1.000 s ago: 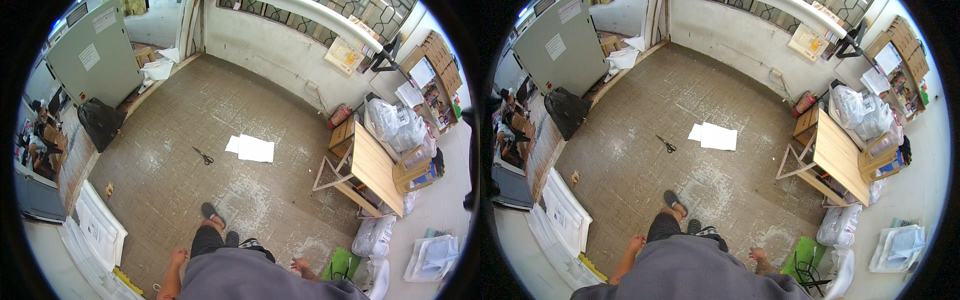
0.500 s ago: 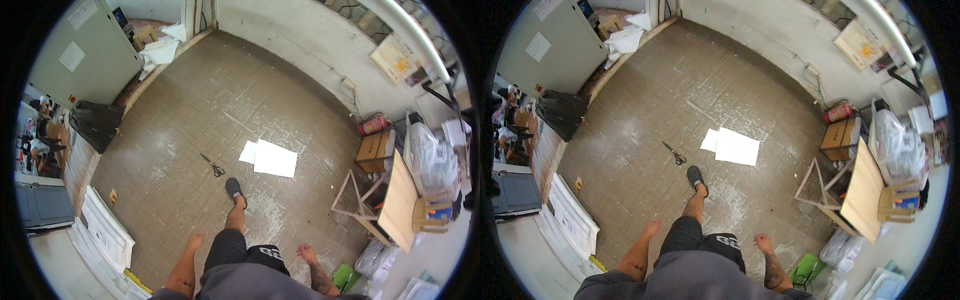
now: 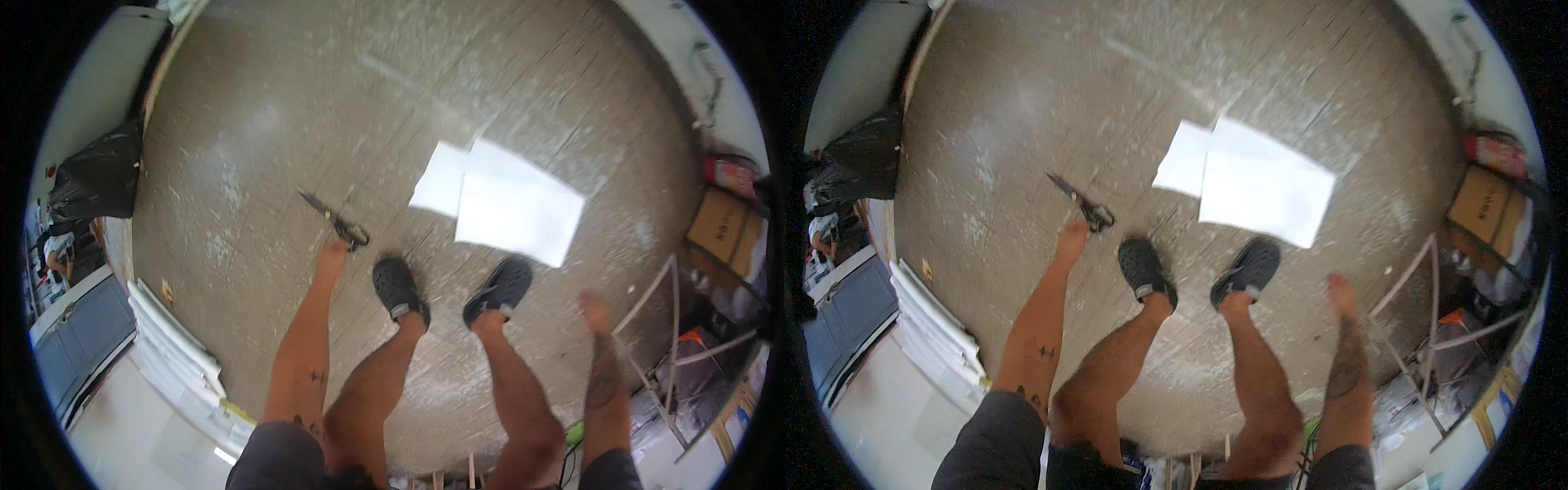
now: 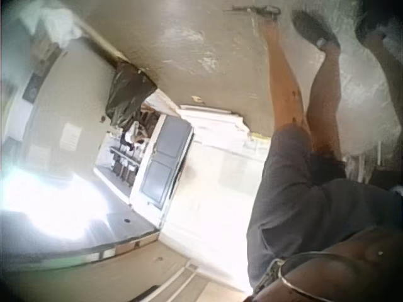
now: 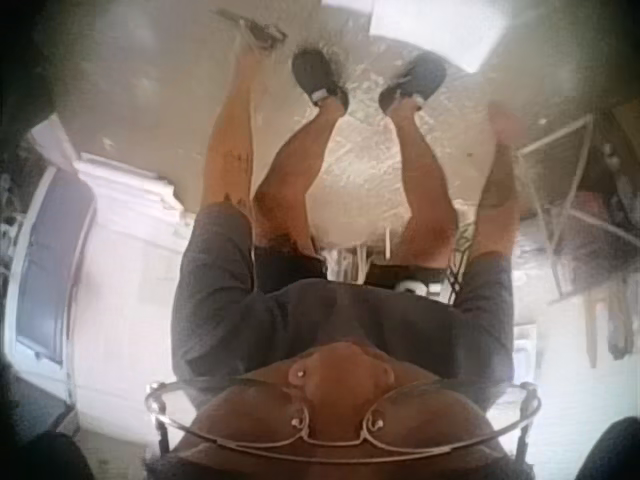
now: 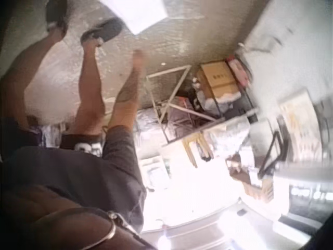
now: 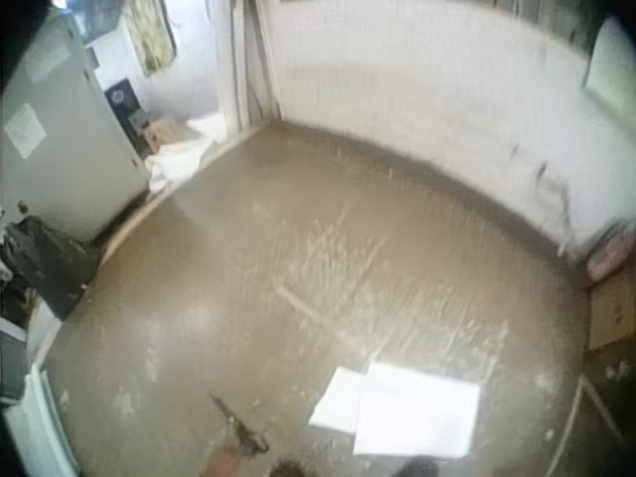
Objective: The person sits on the floor and uses shears to cut a large white sheet into smaller pieces. After cutting, the person stacks the pieces, places them on a nearby stack, and then moves to a roll stand to unroll a new sheet of white material.
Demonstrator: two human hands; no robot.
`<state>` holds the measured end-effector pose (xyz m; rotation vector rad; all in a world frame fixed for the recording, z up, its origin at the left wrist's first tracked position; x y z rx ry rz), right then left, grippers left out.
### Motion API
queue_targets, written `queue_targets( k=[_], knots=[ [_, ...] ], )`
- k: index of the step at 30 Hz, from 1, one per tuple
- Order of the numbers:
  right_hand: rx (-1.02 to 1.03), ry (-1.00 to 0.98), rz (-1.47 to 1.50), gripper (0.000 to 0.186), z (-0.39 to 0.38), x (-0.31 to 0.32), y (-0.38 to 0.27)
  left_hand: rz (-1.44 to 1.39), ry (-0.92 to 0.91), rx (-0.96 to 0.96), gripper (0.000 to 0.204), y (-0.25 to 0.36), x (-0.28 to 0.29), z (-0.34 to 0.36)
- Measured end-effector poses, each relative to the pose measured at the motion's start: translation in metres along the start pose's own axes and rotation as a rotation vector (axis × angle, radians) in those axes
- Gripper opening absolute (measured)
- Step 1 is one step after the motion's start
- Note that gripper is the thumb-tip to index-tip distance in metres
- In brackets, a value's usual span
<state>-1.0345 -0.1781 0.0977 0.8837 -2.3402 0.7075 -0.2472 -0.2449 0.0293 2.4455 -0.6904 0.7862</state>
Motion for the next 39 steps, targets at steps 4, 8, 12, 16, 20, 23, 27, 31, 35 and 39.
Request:
queue_targets(
  k=[4, 8, 12, 16, 20, 23, 27, 31, 35, 39],
  knots=[
    [-0.283, 0.045, 0.268, 0.065, 0.109, -0.018, -0.028, 0.021, 0.661, 0.245, 0.091, -0.014, 0.002, 0.057],
    [-0.149, 0.058, 0.52, 0.07, 0.153, -0.062, -0.108, -0.247, 0.562, 0.404, 0.078, -0.008, -0.015, 0.08],
    [-0.044, 0.083, 0.386, 0.046, 0.146, -0.03, -0.137, -0.394, 0.169, 0.501, 0.035, 0.001, -0.033, 0.051],
    [0.126, 0.349, -0.125, 0.043, 0.063, 0.114, -0.135, -0.345, 0.015, 0.375, 0.022, 0.026, 0.007, -0.06],
    [0.414, 0.441, -0.448, 0.052, -0.084, 0.25, -0.169, -0.039, -0.221, 0.068, 0.051, 0.116, 0.097, -0.233],
    [0.56, 0.231, -0.499, 0.042, -0.176, 0.3, -0.236, 0.043, -0.451, 0.084, 0.052, 0.187, 0.158, -0.373],
    [0.711, -0.158, -0.592, 0.039, -0.292, 0.297, -0.373, -0.555, -0.608, -0.097, 0.043, 0.303, 0.21, -0.512],
    [0.939, -0.437, -0.618, 0.043, -0.398, 0.281, -0.523, -0.624, -0.476, -0.355, 0.049, 0.39, 0.259, -0.568],
    [1.148, -0.375, -0.543, 0.039, -0.464, 0.301, -0.641, -0.326, -0.069, -0.771, 0.04, 0.458, 0.318, -0.591],
    [1.268, -0.525, -0.463, 0.038, -0.487, 0.303, -0.706, 0.011, 0.182, -1.037, 0.021, 0.49, 0.371, -0.571]
  ],
)
Point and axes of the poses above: each hand's wrist, its own z-axis towards the middle knuckle, its own x-axis out of the back of the hand, y = z × x, the point moved 8 cm from there along z, towards the middle knuckle, and after that the axes turned 2 degrees about y, right-handed, at the moved point
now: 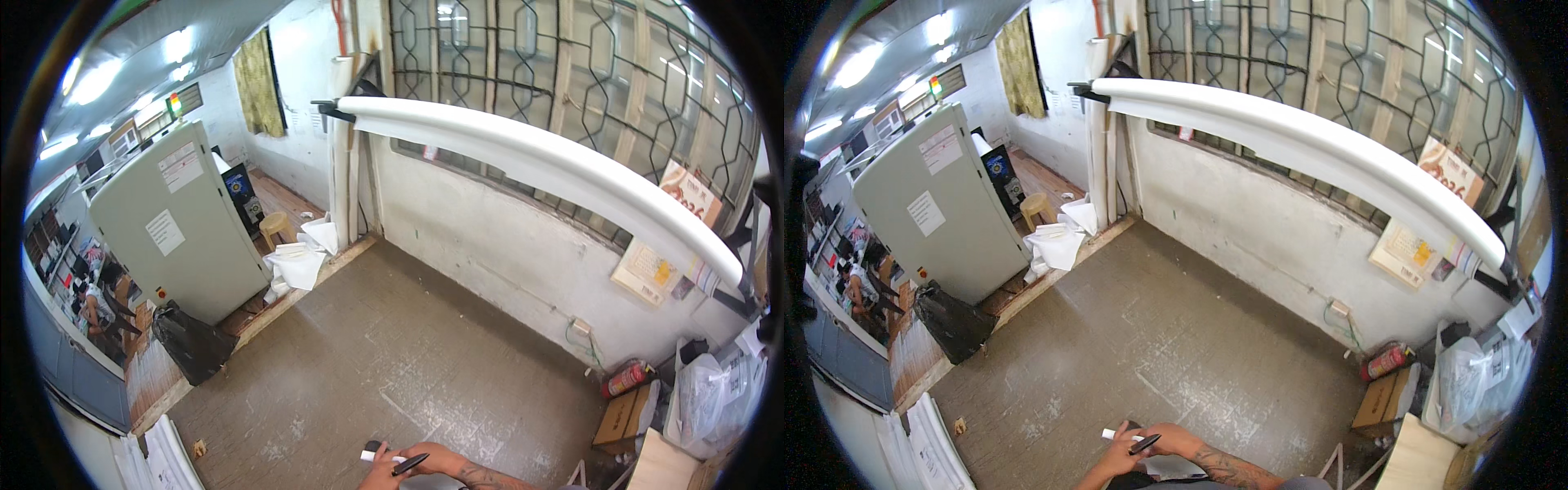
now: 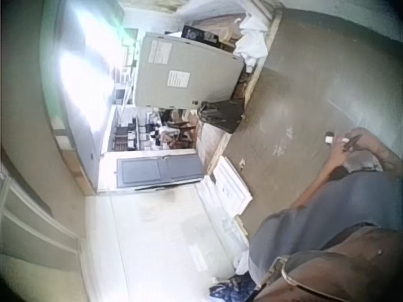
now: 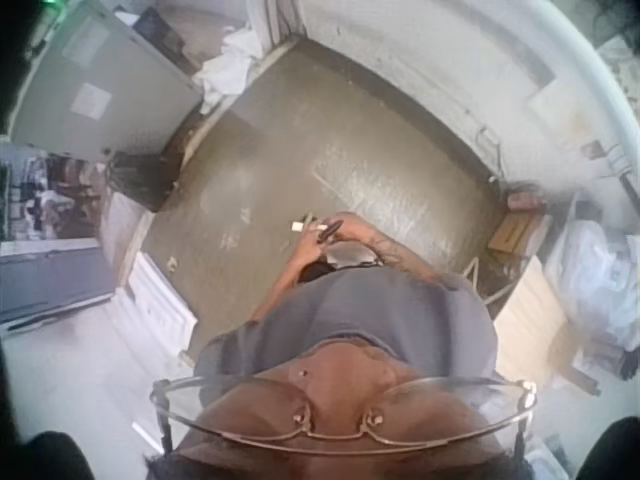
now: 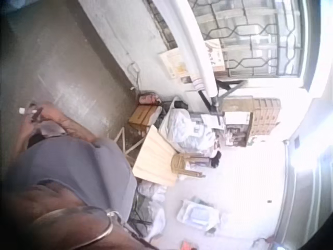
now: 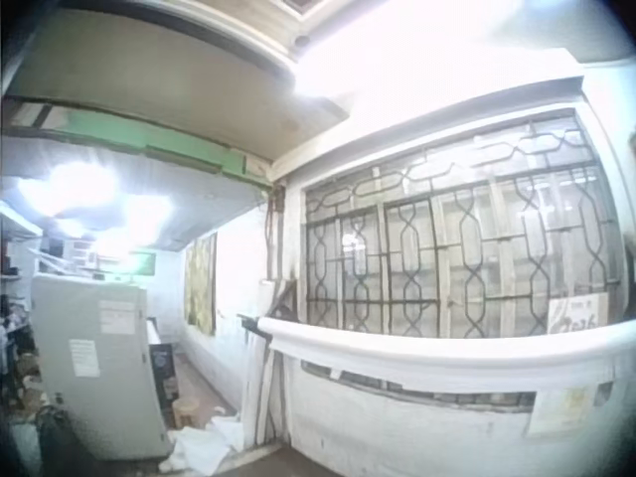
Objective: The person sits on the floor and uses shears to cut a large white sheet into smaller pieces. After cutting, the person stacks the pieces, places them on a nearby stack, and then moves to a roll stand to unroll a new sheet of white material.
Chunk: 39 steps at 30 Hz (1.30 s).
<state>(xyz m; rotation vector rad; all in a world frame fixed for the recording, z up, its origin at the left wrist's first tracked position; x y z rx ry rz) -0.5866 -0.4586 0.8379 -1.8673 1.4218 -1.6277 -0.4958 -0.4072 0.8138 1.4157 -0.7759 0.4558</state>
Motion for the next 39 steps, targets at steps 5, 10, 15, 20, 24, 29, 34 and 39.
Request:
queue_targets(
  k=[5, 10, 15, 20, 24, 29, 34, 39],
  knots=[
    [-0.011, -0.003, -0.362, 0.043, 0.036, 0.041, 0.003, 0.102, -0.213, 0.265, 0.042, -0.072, 0.023, 0.042],
    [-0.011, 0.283, -0.592, 0.048, 0.085, 0.106, -0.03, -0.183, -0.203, 0.51, 0.054, -0.117, 0.064, 0.092],
    [0.152, 0.669, -0.651, 0.056, 0.141, 0.149, -0.083, -0.543, -0.131, 0.778, 0.051, -0.175, 0.116, 0.129],
    [0.174, 0.558, -0.212, 0.038, 0.231, 0.196, -0.058, -0.798, 0.218, 0.931, 0.046, -0.274, 0.147, 0.186],
    [0.038, 0.358, 0.36, 0.044, 0.328, 0.22, -0.017, -1.688, 0.64, 1.008, 0.036, -0.342, 0.168, 0.25],
    [0.144, 0.303, 0.191, 0.049, 0.454, 0.289, -0.023, -1.742, 1.014, 1.007, 0.035, -0.379, 0.273, 0.294],
    [0.487, 0.128, 0.017, 0.041, 0.553, 0.336, -0.098, -1.754, 1.585, 0.919, 0.041, -0.423, 0.368, 0.293],
    [0.428, -0.209, 0.01, 0.045, 0.689, 0.303, -0.109, -1.661, 1.779, 0.995, 0.048, -0.496, 0.427, 0.269]
  ],
)
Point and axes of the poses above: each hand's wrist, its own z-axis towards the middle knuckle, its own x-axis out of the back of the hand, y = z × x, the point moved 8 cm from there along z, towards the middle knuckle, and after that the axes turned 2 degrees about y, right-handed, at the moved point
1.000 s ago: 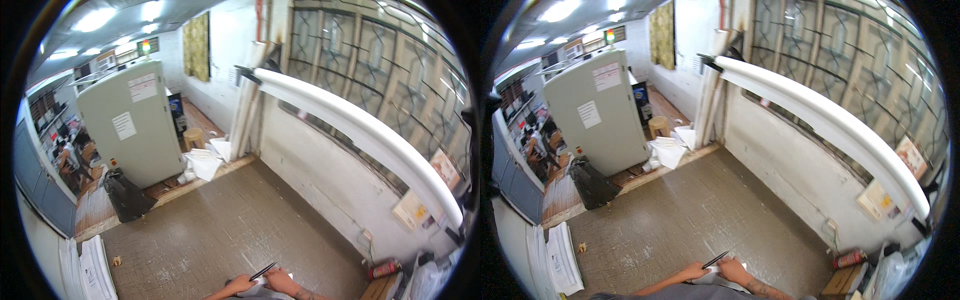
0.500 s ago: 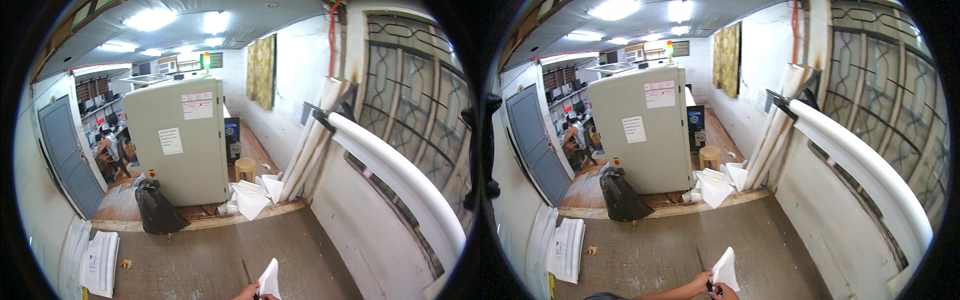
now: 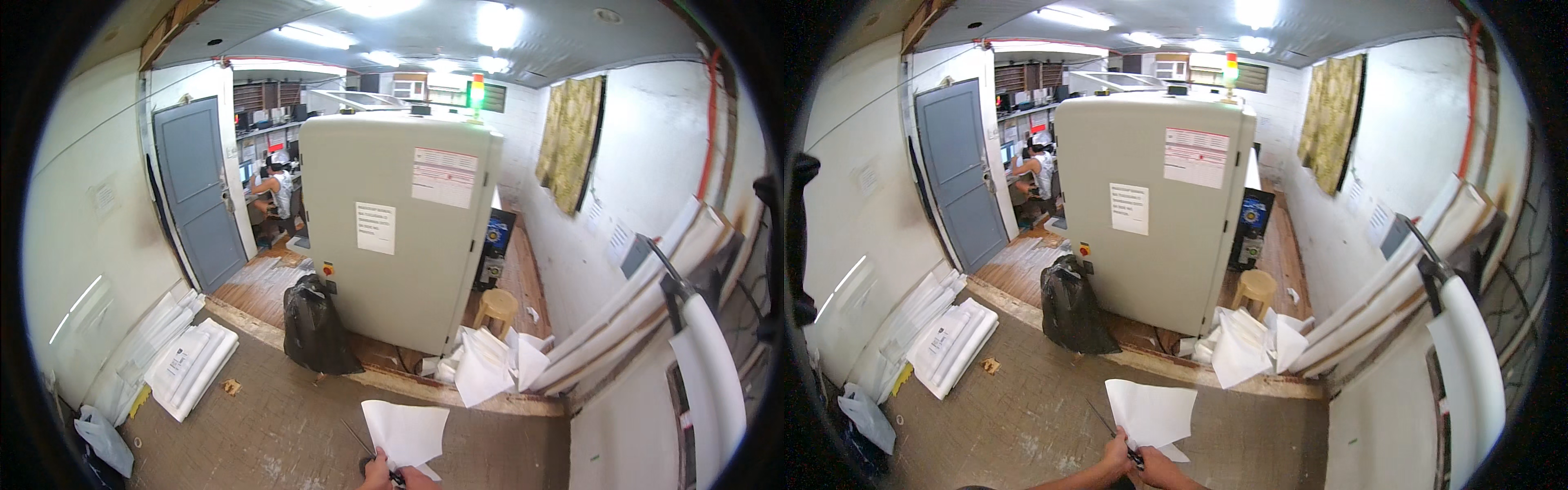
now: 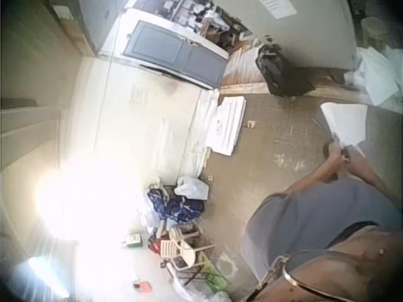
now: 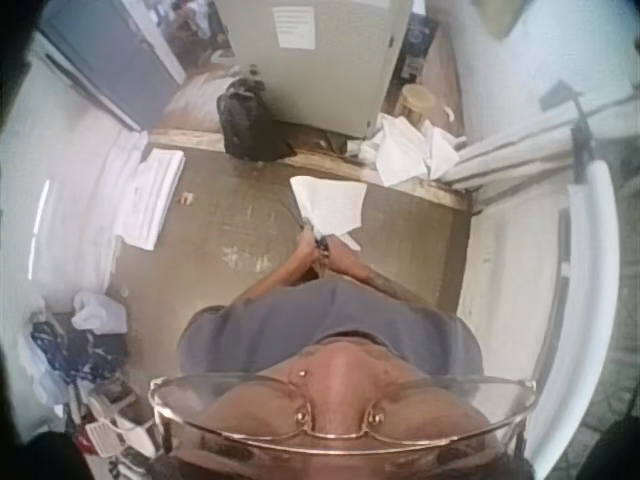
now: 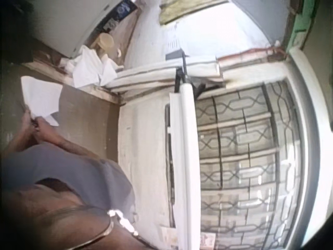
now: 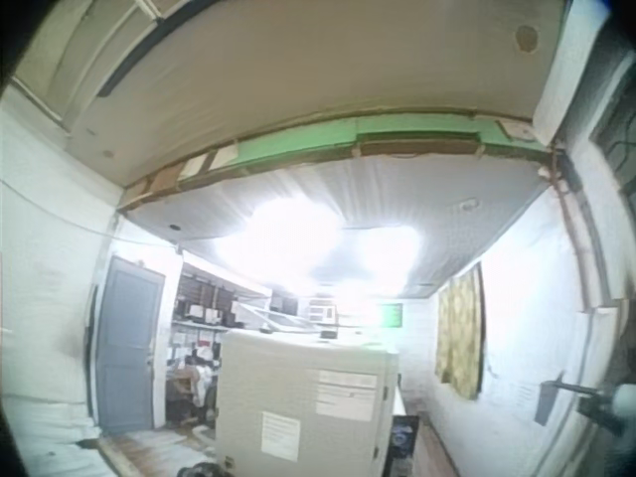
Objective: The person sits on the floor and uses shears to cut a large white sheet into smaller pieces. After cutting, the person stacks the pieces, places them on a nearby stack, and then moves to a roll stand to unroll a new sheet of white material.
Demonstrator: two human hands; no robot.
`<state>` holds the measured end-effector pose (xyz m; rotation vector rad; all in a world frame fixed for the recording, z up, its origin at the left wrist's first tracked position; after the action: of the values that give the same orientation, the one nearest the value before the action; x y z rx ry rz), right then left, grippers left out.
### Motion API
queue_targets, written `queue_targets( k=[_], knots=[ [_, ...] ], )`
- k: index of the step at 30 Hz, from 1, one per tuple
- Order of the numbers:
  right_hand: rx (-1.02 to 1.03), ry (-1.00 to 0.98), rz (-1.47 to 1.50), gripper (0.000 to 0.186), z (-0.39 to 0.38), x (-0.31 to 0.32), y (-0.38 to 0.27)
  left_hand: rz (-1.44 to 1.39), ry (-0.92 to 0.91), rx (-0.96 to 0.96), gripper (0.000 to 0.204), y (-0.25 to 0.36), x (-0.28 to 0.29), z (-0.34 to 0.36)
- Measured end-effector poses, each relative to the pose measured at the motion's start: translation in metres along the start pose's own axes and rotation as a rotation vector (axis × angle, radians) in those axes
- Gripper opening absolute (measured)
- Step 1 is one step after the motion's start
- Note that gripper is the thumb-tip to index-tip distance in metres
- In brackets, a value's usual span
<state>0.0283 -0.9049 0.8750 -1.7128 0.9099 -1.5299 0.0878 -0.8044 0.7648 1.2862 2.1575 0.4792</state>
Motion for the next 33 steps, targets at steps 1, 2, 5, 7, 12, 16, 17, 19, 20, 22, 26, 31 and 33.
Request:
queue_targets(
  k=[1, 2, 5, 7, 12, 16, 17, 19, 20, 22, 26, 31, 33],
  knots=[
    [-0.004, -0.12, 0.013, 0.044, 0.037, -0.014, 0.017, 0.037, 0.001, -0.023, 0.048, 0.015, -0.006, 0.015],
    [-0.011, -0.24, 0.025, 0.047, 0.072, -0.028, 0.035, 0.045, 0.004, -0.11, 0.045, 0.033, -0.012, 0.029],
    [-0.001, -0.363, 0.05, 0.048, 0.16, -0.043, 0.072, 0.318, -0.078, -0.24, 0.042, 0.098, -0.045, 0.074],
    [0.031, -0.379, 0.142, 0.044, 0.206, -0.031, 0.073, 0.505, -0.027, -0.399, 0.04, 0.145, -0.062, 0.095],
    [0.077, -0.286, 0.171, 0.039, 0.339, 0.115, 0.022, 0.181, -0.051, -0.178, 0.047, 0.218, -0.051, 0.185],
    [0.335, 0.146, 0.173, 0.029, 0.468, 0.331, -0.073, 0.507, 0.142, -0.306, 0.049, 0.251, 0.031, 0.27],
    [0.345, 0.378, 0.212, 0.023, 0.49, 0.39, -0.092, 0.684, 0.212, -0.34, 0.046, 0.259, 0.06, 0.287],
    [0.361, 0.533, -0.067, 0.025, 0.557, 0.498, -0.153, 0.83, 0.304, -0.261, 0.041, 0.258, 0.121, 0.308],
    [0.567, 0.578, -0.149, 0.031, 0.588, 0.539, -0.2, 0.727, 0.353, -0.235, 0.04, 0.252, 0.15, 0.308],
    [0.639, 0.704, 0.006, 0.038, 0.649, 0.619, -0.255, 0.583, 0.48, -0.21, 0.038, 0.246, 0.196, 0.3],
    [0.713, 1.05, -0.757, 0.036, 0.759, 0.722, -0.336, 0.549, 0.77, -0.251, 0.037, 0.229, 0.225, 0.256],
    [0.753, 1.124, -0.936, 0.038, 0.948, 0.823, -0.316, 0.694, 1.025, -0.418, 0.034, 0.197, 0.16, 0.225],
    [0.752, 1.128, -0.552, 0.039, 1.021, 0.865, -0.288, 0.678, 1.055, -0.332, 0.031, 0.173, 0.123, 0.231]
  ],
)
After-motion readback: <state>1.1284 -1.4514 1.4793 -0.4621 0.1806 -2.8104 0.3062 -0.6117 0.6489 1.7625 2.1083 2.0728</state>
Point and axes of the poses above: each hand's wrist, its own z-axis towards the middle knuckle, its own x-axis out of the back of the hand, y = z × x, the point moved 8 cm from there along z, towards the middle knuckle, and after that the axes turned 2 degrees about y, right-handed, at the moved point
